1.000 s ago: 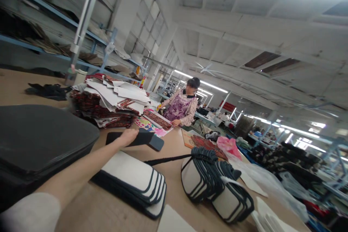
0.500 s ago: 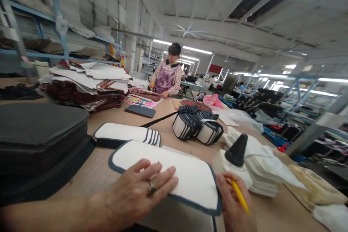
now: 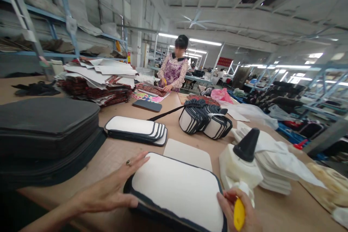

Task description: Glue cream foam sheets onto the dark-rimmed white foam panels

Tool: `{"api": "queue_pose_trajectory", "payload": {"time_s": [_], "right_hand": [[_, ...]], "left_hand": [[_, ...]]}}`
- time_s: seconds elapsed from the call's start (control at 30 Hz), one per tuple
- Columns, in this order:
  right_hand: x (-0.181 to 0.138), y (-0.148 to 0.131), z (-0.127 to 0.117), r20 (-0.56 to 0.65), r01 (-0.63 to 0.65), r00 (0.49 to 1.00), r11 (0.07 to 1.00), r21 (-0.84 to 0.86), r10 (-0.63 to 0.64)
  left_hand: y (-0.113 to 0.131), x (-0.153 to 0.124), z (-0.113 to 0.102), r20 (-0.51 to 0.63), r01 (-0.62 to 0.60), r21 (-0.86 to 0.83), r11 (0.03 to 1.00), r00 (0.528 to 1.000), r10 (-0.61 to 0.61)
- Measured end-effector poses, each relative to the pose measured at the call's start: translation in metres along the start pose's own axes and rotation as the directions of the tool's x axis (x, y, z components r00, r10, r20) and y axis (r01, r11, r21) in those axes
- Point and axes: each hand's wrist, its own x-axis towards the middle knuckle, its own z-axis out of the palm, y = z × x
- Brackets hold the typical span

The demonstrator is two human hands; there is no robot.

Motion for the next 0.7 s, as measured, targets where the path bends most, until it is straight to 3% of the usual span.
{"api": "queue_pose_trajectory", "payload": {"time_s": [0.13,0.37,0.57,0.7], "right_hand": [[0.007,0.020,0.000,0.068,0.143,0.989,0.970,-0.194,-0.133],[0.012,0.030,-0.004,0.112,0.232,0.972,0.791,-0.566,-0.205],[0.017,0.045,0.002,0.134,0.438,0.866,0.600,-0.669,-0.482],[0.014,0.049,0.011,0.156,0.551,0.779,0.544,-0.632,-0.607]], "left_hand": [[-0.005,-0.003,0.012,0.055,0.013,-0.007,1.000,0.998,-0.012],[-0.010,-0.004,0.014,0.017,0.053,0.065,0.997,0.998,-0.054],[-0.040,0.038,0.003,-0.010,0.070,-0.134,0.988,0.997,-0.072],[-0.040,0.056,0.001,-0.056,0.088,-0.082,0.993,0.994,-0.092]]}}
